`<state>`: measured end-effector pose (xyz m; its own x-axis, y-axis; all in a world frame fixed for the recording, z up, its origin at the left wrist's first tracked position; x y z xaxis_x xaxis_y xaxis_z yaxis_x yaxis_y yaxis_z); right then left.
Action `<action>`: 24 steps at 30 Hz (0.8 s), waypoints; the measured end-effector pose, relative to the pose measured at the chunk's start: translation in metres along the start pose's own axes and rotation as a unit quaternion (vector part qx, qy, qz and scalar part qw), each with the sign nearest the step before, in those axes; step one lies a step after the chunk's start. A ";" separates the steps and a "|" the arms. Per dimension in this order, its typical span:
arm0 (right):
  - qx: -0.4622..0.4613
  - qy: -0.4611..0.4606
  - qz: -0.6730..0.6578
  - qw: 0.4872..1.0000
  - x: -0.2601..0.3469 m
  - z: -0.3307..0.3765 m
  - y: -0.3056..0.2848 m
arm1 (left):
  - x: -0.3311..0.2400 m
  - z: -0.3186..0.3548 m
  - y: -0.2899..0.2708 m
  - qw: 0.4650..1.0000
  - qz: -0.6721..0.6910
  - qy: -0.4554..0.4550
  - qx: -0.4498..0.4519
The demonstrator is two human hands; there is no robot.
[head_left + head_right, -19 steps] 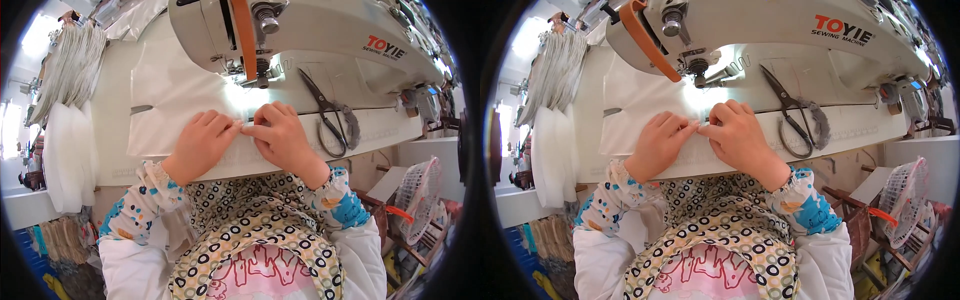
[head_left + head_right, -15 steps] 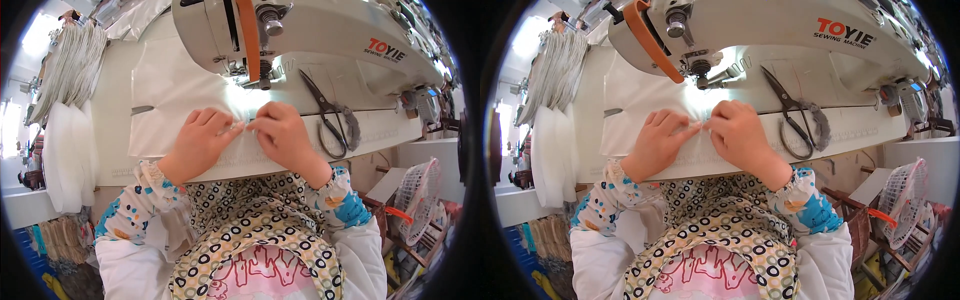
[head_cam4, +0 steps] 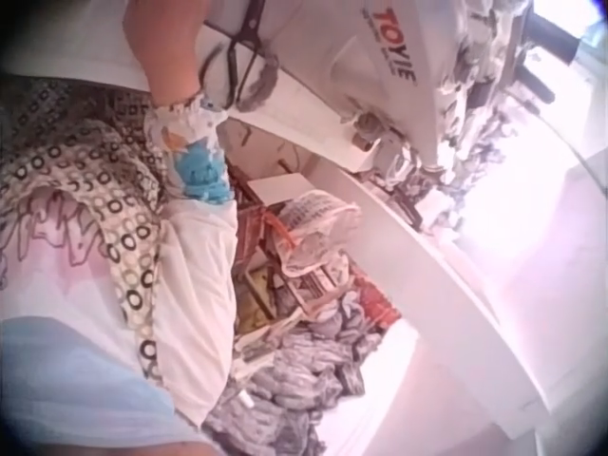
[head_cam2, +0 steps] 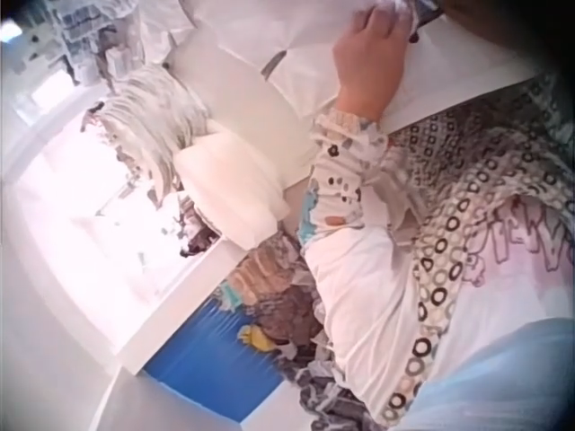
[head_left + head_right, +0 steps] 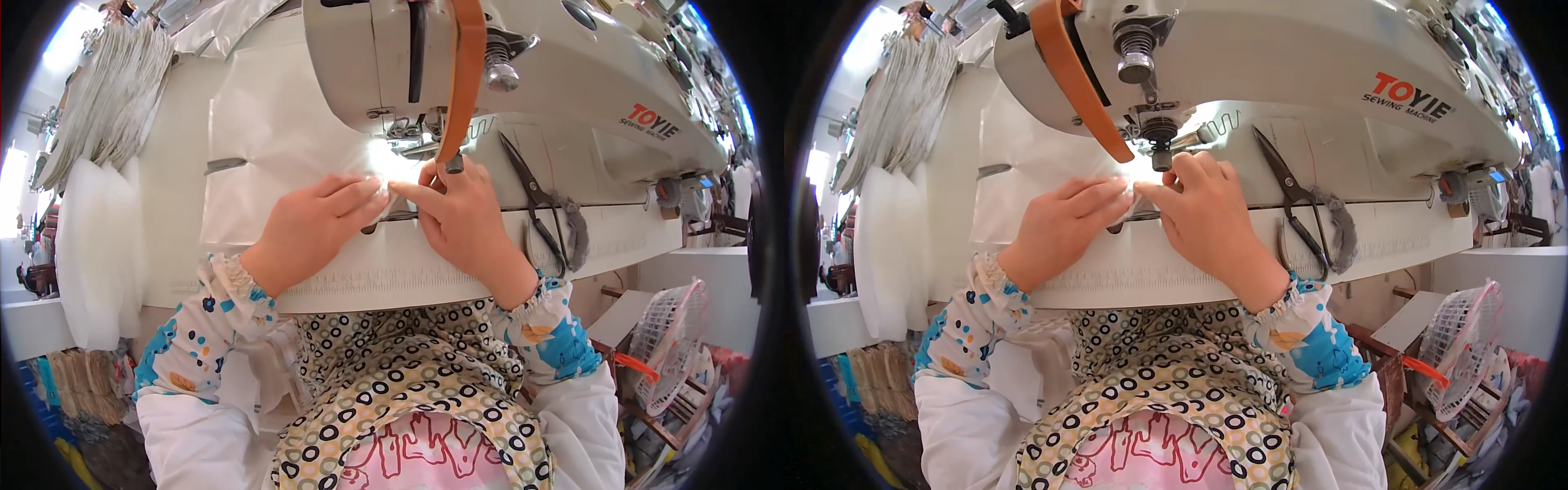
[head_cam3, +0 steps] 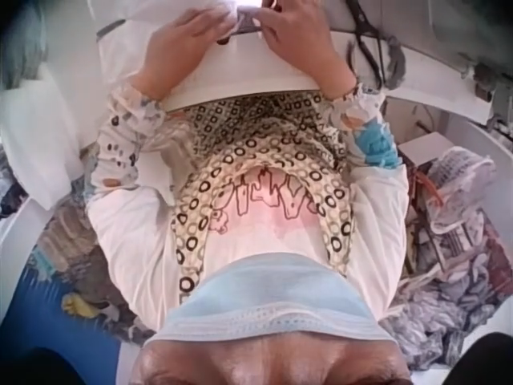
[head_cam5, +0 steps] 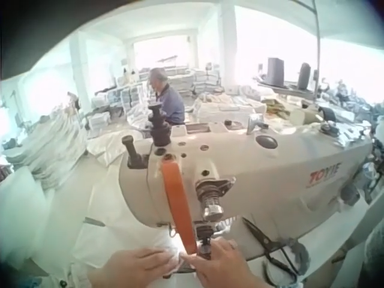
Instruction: The worker is sewing white fabric covers, inserting foam padding pieces, and sealing the pouches using an industrial sewing machine.
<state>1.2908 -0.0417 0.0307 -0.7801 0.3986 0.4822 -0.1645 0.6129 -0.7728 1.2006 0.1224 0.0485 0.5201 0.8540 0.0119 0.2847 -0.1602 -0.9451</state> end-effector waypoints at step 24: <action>-0.009 -0.046 0.011 0.999 0.005 0.006 0.000 | 0.009 -0.013 -0.008 0.977 0.145 -0.128 0.087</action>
<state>1.2832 -0.0440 0.0312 -0.8356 0.3478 0.4252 -0.1366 0.6181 -0.7741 1.2135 0.1250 0.0604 0.3349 0.8840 -0.3261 0.0029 -0.3471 -0.9378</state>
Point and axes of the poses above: each hand's wrist, its own z-axis away from the middle knuckle, its own y-axis out of the palm, x = y × z, the point moved 5 cm from there along -z, towards the middle knuckle, and after that the axes turned 5 degrees about y, right-handed, at the moved point
